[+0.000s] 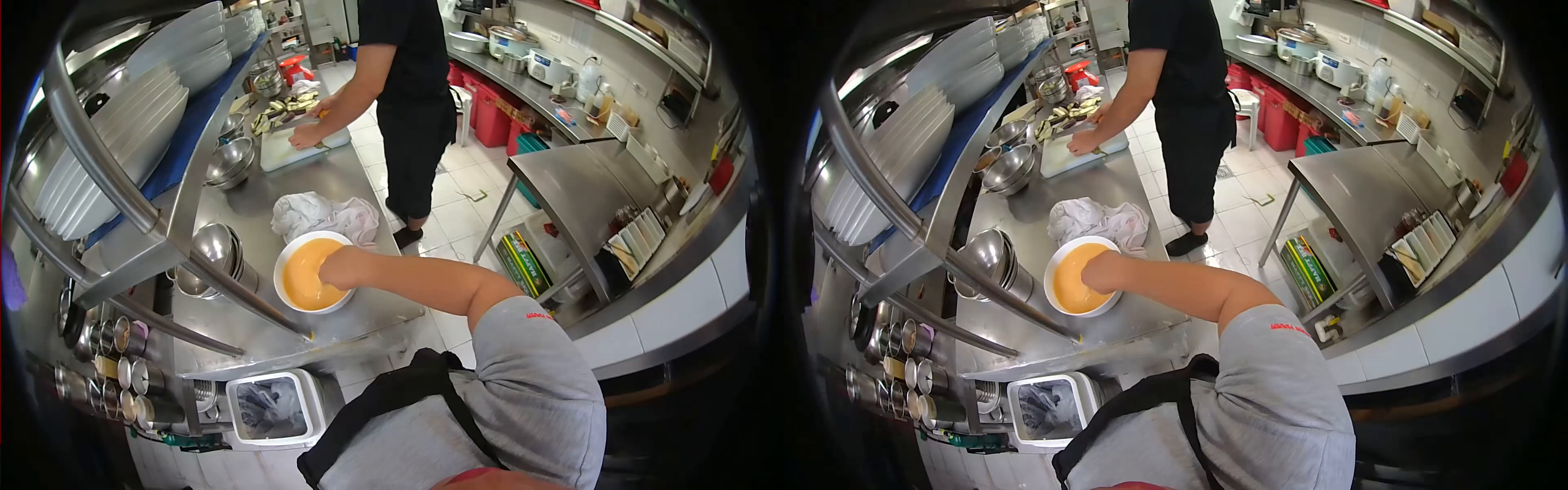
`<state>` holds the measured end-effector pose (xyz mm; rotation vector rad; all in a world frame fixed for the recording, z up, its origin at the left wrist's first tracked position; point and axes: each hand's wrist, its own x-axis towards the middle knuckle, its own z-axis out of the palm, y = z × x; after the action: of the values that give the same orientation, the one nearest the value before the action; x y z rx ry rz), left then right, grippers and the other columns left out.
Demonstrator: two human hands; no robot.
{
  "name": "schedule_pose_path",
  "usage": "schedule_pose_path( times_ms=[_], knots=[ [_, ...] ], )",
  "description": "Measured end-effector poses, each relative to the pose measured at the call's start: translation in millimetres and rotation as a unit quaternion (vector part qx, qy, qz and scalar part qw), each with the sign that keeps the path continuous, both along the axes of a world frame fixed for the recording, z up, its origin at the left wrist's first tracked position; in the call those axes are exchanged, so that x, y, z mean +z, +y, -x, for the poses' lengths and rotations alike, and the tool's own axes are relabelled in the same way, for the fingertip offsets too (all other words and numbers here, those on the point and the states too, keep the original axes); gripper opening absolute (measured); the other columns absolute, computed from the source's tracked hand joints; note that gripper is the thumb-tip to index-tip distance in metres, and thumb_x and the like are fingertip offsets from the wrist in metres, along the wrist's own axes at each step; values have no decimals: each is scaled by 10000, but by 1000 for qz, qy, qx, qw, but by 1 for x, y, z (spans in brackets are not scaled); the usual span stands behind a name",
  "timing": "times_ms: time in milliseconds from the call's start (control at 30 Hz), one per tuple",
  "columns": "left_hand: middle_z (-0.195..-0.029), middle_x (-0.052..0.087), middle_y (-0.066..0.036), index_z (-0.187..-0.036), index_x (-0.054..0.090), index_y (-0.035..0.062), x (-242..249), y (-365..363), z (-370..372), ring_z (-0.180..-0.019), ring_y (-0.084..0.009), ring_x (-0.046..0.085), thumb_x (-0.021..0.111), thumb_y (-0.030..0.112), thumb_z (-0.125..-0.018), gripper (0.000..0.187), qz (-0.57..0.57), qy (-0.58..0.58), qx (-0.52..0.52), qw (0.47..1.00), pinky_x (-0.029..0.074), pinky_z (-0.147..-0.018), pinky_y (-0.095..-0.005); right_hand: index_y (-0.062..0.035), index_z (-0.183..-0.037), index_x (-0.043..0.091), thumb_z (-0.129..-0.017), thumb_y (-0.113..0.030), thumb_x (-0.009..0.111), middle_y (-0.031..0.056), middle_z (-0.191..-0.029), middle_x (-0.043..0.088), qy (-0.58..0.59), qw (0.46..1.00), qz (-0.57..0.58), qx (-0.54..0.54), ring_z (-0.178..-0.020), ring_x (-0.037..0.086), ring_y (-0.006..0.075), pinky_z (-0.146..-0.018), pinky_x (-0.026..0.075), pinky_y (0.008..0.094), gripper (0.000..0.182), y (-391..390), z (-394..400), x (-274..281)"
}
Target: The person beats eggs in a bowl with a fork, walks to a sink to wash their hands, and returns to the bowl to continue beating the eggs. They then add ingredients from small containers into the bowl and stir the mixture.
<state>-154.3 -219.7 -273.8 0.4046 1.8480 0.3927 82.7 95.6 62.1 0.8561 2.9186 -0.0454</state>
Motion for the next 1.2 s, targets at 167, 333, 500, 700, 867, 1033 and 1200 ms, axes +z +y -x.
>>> schedule_pose_path(
  times_ms=[167,333,500,700,867,1033,1200],
  knots=[
    [-728,523,-107,-1033,469,24,0,-19,-11,-565,-190,497,515,308,-795,373,32,8,24,999,394,-492,-291,-75,-792,642,-650,-79,540,111,-725,617,-61,993,7,-103,-690,608,236,-539,461,346,175,19,-11,31],
    [-731,524,-108,-1040,466,23,6,-29,-17,-572,-192,499,518,311,-793,383,40,13,52,998,397,-500,-293,-60,-859,600,-669,-84,543,127,-724,606,229,947,213,-81,-668,595,240,-546,455,335,199,36,-19,20],
    [-735,525,-109,-1046,463,22,11,-36,-19,-579,-194,501,521,314,-791,392,47,17,62,997,399,-508,-296,-37,-811,552,-726,-150,526,128,-728,595,487,786,331,-188,-684,578,285,-615,450,363,143,30,-8,-5],
    [-738,527,-111,-1053,459,21,18,-43,-16,-588,-196,503,525,318,-789,403,50,26,66,996,403,-517,-299,-46,-835,502,-798,-187,456,169,-750,582,349,899,166,-206,-719,568,315,-620,431,412,153,9,-22,8],
    [-741,528,-112,-1060,456,20,19,-47,-13,-595,-198,505,529,321,-787,413,54,26,63,996,405,-525,-301,-55,-854,512,-820,-207,444,145,-739,588,484,828,180,-219,-716,573,298,-631,437,392,170,7,-9,-21],
    [-744,529,-114,-1066,453,19,24,-55,-8,-602,-200,507,532,324,-785,422,55,30,62,996,408,-533,-303,-50,-858,511,-821,-213,459,152,-749,586,394,857,157,-293,-706,570,312,-623,436,389,175,5,-23,0],
    [-748,530,-115,-1072,450,18,23,-62,-2,-610,-202,509,536,327,-783,432,56,31,65,996,410,-541,-306,-42,-849,514,-832,-199,410,174,-715,584,515,819,134,-215,-704,570,339,-631,437,436,189,2,-9,-33]
  ],
)
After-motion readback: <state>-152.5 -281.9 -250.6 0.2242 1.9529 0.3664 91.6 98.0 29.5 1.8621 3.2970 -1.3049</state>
